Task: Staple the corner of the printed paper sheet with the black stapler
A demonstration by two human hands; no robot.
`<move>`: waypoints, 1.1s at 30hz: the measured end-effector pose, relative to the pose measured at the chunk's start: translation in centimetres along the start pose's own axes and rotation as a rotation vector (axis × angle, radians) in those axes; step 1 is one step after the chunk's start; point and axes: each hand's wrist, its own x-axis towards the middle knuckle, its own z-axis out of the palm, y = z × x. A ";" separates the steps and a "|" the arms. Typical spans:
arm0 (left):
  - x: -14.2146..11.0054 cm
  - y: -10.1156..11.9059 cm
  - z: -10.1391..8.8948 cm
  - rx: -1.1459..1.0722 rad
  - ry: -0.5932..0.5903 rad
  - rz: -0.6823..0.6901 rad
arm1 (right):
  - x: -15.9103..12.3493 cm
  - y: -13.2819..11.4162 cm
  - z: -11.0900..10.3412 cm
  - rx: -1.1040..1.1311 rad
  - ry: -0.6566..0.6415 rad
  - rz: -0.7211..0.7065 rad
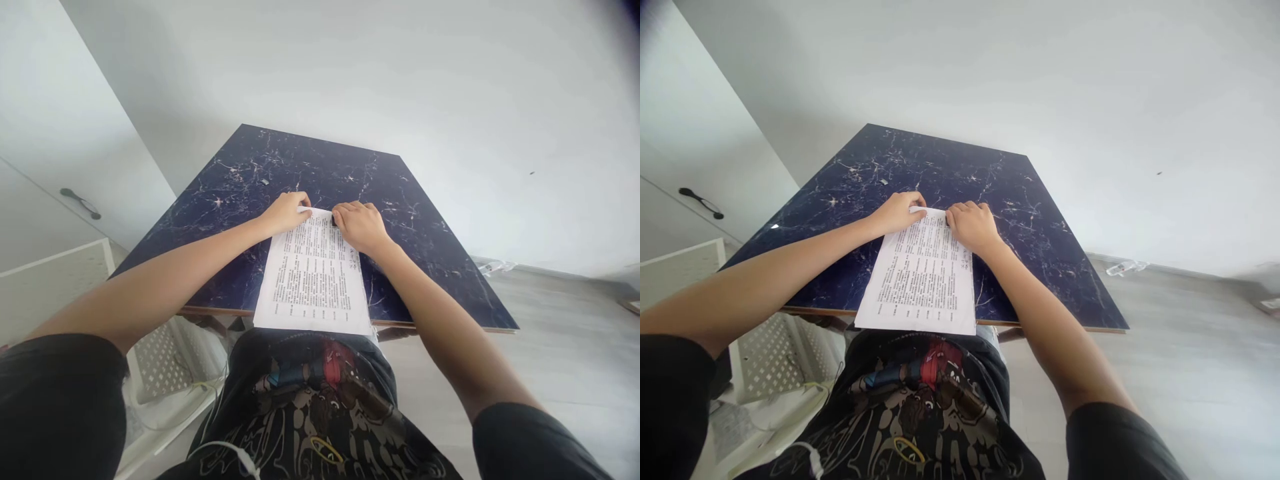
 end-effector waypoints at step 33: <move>-1.7 0.9 -2.2 -0.087 0.294 0.421 | -1.9 10.5 -1.9 0.144 -0.019 0.278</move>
